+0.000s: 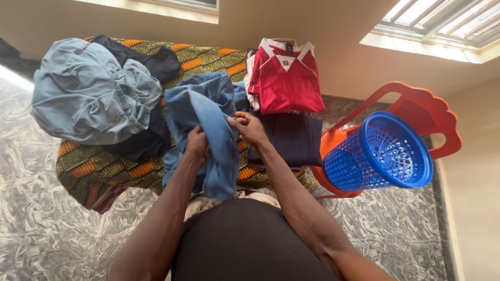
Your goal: The person folds two pairs of jeans on a patterned table. They first fold a dark blue pair, then a light blue pair, smoothing and aligning each before stacking them. A red chair with a blue basket and other folded clothes are visible nearby.
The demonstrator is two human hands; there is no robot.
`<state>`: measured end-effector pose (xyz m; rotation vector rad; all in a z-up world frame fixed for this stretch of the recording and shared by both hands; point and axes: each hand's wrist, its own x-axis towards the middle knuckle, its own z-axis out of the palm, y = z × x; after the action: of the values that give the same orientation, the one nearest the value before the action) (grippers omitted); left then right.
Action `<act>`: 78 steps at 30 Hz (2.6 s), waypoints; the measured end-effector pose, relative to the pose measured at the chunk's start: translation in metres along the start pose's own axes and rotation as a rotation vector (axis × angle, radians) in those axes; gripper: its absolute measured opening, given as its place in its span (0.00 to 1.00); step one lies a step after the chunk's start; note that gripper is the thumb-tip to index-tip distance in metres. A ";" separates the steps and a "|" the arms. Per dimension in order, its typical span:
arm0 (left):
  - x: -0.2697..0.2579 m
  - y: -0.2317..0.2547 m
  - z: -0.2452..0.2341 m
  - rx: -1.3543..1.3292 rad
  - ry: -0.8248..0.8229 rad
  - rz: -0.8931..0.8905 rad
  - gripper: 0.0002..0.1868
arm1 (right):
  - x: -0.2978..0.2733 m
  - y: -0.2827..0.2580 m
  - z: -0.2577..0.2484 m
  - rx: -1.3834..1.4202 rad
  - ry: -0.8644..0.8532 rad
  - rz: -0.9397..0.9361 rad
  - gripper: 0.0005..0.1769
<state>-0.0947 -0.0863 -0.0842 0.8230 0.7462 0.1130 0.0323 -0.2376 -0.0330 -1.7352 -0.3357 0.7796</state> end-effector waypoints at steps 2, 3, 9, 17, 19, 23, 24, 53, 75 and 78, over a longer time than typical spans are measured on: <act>-0.008 0.003 0.005 0.055 -0.241 -0.035 0.22 | 0.011 0.004 0.006 0.379 -0.155 0.119 0.27; -0.016 0.002 0.004 0.104 -0.327 -0.049 0.23 | 0.011 0.007 0.010 0.566 -0.241 0.187 0.27; -0.027 0.022 -0.020 0.439 -0.304 0.018 0.25 | 0.003 -0.002 0.015 0.677 -0.342 0.036 0.23; -0.021 0.041 -0.025 -0.150 -0.111 0.203 0.19 | -0.014 -0.006 0.023 0.296 -0.479 0.072 0.28; -0.015 0.036 -0.017 -0.147 -0.203 0.250 0.15 | -0.007 -0.004 0.033 0.125 -0.211 0.078 0.36; -0.009 0.006 -0.010 -0.119 -0.343 0.192 0.21 | -0.001 0.006 0.026 0.137 0.160 0.196 0.41; -0.011 0.002 -0.017 -0.096 -0.364 0.166 0.22 | -0.001 0.008 0.027 0.083 0.195 0.208 0.43; -0.032 0.095 -0.006 -0.369 -0.310 0.240 0.20 | -0.020 0.017 -0.016 0.711 -0.298 0.035 0.29; -0.052 -0.006 -0.027 0.758 -0.063 -0.079 0.20 | 0.062 0.088 0.051 0.466 0.012 0.216 0.18; -0.043 0.016 -0.057 0.468 0.119 0.221 0.23 | 0.037 0.044 0.036 0.819 -0.148 0.114 0.10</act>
<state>-0.1605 -0.0555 -0.0747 1.3541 0.8042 0.1898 0.0287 -0.2033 -0.0909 -0.9338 0.0031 0.9592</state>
